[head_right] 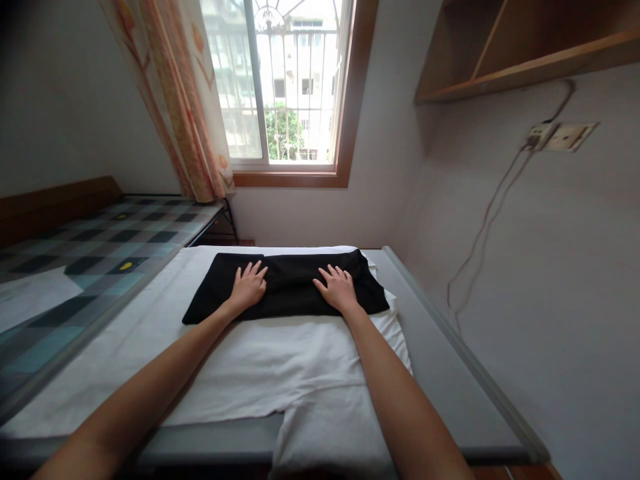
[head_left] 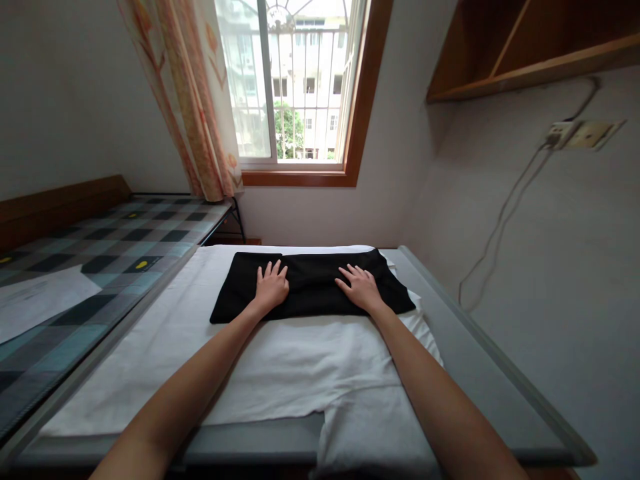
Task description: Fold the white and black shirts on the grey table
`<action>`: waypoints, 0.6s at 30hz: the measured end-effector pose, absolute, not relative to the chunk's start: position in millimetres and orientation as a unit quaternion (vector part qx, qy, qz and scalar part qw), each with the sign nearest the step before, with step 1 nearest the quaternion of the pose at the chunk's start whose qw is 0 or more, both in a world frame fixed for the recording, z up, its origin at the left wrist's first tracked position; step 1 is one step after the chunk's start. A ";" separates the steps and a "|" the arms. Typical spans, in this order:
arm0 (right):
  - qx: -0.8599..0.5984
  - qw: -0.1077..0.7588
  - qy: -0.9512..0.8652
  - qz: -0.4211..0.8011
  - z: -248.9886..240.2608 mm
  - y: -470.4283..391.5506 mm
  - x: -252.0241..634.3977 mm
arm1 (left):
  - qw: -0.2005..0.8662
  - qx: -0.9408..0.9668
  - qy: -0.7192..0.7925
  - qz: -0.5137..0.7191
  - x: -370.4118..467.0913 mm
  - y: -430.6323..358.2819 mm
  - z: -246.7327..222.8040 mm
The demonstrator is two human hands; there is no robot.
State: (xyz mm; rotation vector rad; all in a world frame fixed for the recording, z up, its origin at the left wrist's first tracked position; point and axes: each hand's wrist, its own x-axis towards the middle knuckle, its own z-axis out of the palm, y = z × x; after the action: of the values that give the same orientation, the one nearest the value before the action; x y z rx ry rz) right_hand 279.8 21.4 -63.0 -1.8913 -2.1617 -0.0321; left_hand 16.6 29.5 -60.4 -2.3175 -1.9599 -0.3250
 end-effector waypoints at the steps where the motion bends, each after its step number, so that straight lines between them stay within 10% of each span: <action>1: -0.653 0.134 -0.746 -0.010 -63.0 21.4 279.9 | 0.044 -0.758 -0.641 -0.107 16.5 29.3 -60.0; 18: -0.653 0.133 -0.745 -0.011 -62.2 21.4 279.2 | 0.063 -0.755 -0.642 -0.117 17.1 27.8 -58.5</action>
State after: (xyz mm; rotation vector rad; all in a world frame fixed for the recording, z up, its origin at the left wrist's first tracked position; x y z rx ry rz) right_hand 279.2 21.4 -62.2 -1.8946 -2.1627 -0.0329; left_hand 17.1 27.8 -58.5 -2.2811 -1.9396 -0.3540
